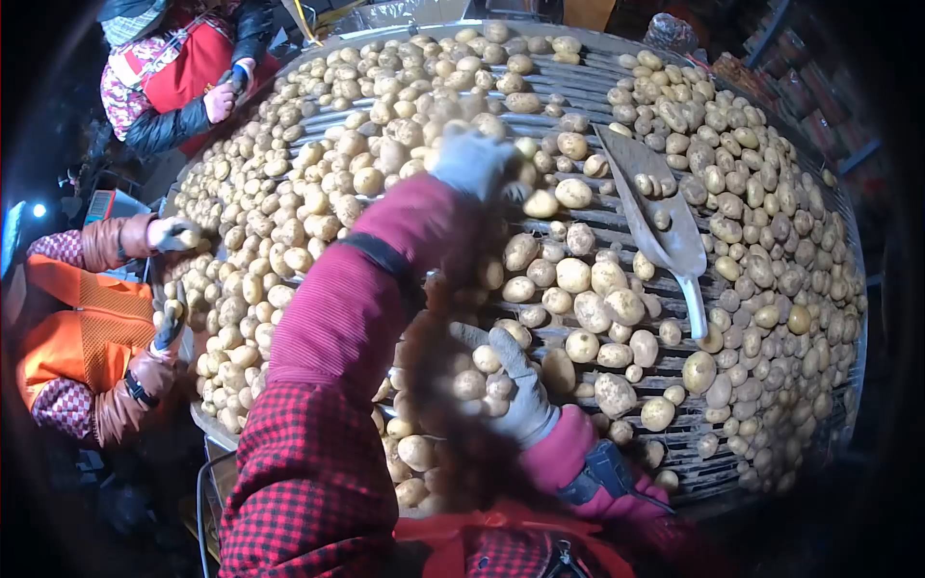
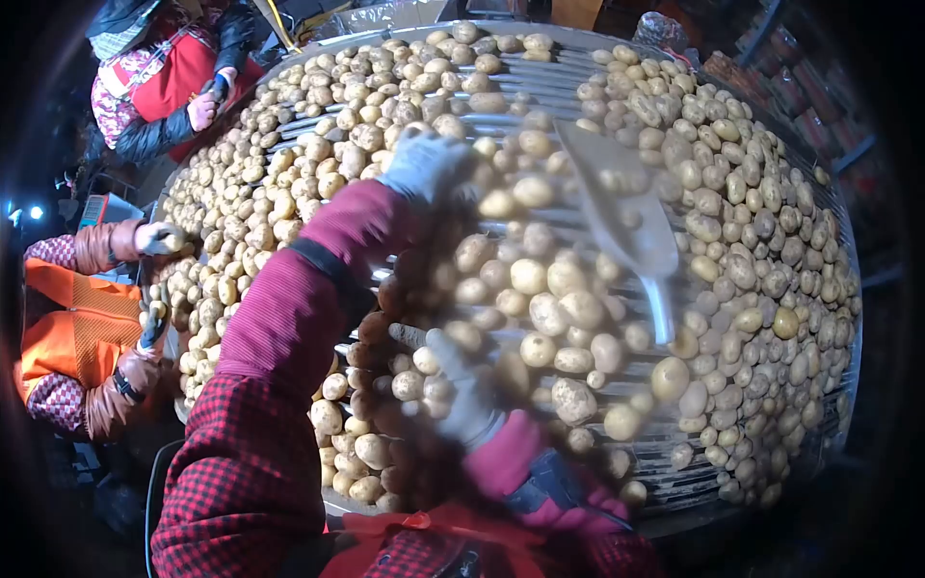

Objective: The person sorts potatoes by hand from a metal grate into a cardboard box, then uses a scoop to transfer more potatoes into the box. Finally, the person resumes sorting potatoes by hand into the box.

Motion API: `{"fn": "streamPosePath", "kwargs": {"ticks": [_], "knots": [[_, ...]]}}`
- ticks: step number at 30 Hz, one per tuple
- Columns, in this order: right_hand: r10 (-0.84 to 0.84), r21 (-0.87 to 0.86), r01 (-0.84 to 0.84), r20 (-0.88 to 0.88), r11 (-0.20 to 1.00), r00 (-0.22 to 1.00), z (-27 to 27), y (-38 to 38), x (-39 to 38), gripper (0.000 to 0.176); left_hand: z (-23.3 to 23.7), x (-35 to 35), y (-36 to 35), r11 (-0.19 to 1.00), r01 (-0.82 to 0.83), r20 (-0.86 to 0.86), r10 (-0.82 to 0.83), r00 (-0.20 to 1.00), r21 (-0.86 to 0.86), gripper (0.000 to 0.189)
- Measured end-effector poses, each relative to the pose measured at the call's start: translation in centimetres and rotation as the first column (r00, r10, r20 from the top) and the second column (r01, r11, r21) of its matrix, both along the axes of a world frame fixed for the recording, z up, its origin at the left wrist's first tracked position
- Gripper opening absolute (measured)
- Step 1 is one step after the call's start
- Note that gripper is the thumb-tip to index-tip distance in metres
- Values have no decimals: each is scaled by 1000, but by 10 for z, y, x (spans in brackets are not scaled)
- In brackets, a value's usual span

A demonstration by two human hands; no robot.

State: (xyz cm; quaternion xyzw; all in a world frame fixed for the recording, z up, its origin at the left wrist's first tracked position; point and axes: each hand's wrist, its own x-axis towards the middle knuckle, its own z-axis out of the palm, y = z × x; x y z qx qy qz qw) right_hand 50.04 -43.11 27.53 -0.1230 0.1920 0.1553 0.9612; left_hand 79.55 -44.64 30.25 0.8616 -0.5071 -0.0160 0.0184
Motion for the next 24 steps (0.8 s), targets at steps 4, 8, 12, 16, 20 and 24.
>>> {"fn": "streamPosePath", "kwargs": {"ticks": [4,8,12,16,20,24], "knots": [[13,72,-13,9,997,1000,-9,0,-3,56,-11,17,32,971,-75,92,98,991,-226,39],[3,130,-9,49,991,999,-11,-5,-1,57,-7,31,67,955,-220,-54,214,975,-200,38],[19,-57,-17,48,998,999,-10,0,-2,59,-9,54,124,892,-421,-100,409,907,-163,31],[13,23,-14,36,1000,999,-14,2,0,57,-29,59,188,915,-363,129,387,913,-176,37],[12,71,-14,31,997,999,-11,3,-1,55,-26,55,215,871,-450,268,489,830,-195,33],[0,103,-3,25,995,1000,-13,1,-4,53,-9,46,205,927,-322,405,373,835,-191,27]]}}
